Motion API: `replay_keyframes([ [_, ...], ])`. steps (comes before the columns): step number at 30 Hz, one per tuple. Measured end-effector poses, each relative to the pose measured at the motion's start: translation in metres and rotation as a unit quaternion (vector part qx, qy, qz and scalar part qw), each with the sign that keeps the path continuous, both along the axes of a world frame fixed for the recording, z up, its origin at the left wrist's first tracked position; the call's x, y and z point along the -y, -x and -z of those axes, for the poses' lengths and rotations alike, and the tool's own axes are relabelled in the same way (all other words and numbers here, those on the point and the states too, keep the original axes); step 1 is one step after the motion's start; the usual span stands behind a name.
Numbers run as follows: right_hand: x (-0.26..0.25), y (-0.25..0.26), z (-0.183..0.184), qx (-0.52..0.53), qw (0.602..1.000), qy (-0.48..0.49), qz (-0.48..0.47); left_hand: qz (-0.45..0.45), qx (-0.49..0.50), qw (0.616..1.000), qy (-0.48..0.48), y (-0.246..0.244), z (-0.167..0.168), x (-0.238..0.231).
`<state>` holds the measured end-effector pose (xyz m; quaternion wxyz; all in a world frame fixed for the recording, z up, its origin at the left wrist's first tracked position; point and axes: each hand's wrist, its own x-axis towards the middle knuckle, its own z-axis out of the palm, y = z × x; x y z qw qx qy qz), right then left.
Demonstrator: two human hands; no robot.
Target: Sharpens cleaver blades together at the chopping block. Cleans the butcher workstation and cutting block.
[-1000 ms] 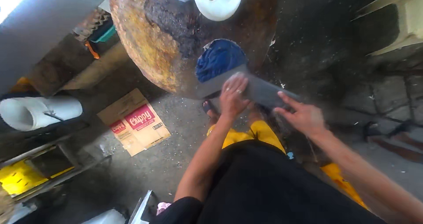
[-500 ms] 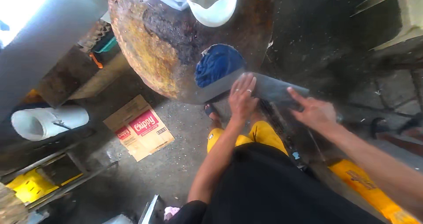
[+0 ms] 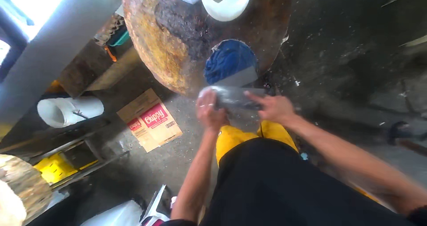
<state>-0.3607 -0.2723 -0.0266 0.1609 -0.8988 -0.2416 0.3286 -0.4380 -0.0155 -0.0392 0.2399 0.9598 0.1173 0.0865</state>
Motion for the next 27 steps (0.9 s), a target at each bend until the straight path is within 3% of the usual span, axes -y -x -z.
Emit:
replay_keyframes([
  [3, 0.108, -0.007, -0.02, 0.05, 0.99, 0.099, 0.086, 0.098, 0.012, 0.993, 0.062, -0.054, 0.012, 0.099],
  [5, 0.131, -0.011, -0.027, 0.079, 0.984, 0.12, 0.103, 0.128, 0.0, 0.99, 0.064, -0.07, 0.018, 0.124],
  [6, 0.121, -0.014, -0.025, 0.082, 0.985, 0.117, 0.093, 0.132, -0.003, 0.99, 0.058, -0.066, 0.02, 0.113],
  [8, 0.064, -0.015, -0.015, 0.046, 0.993, 0.092, 0.049, 0.095, -0.005, 0.995, 0.038, -0.036, 0.022, 0.057],
  [11, -0.061, -0.007, 0.004, -0.009, 0.999, 0.026, -0.045, -0.018, -0.022, 0.999, -0.027, 0.03, 0.016, -0.061],
  [14, -0.173, 0.01, -0.007, -0.039, 0.991, -0.031, -0.126, -0.1, -0.099, 0.988, -0.064, 0.083, -0.017, -0.159],
  [17, -0.246, 0.018, -0.049, -0.054, 0.984, -0.114, -0.123, -0.11, -0.023, 0.983, -0.143, 0.087, -0.103, -0.226],
  [20, -0.278, 0.026, -0.093, -0.107, 0.948, -0.293, -0.055, -0.14, 0.102, 0.963, -0.208, 0.084, -0.21, -0.256],
  [22, -0.279, 0.026, -0.119, -0.26, 0.896, -0.361, 0.018, -0.187, 0.224, 0.947, -0.135, 0.079, -0.248, -0.263],
  [24, -0.27, 0.028, -0.131, -0.446, 0.804, -0.38, 0.105, -0.217, 0.314, 0.922, 0.072, 0.073, -0.254, -0.259],
  [27, -0.243, 0.041, -0.131, -0.598, 0.677, -0.381, 0.197, -0.25, 0.238, 0.822, 0.453, 0.067, -0.216, -0.241],
])
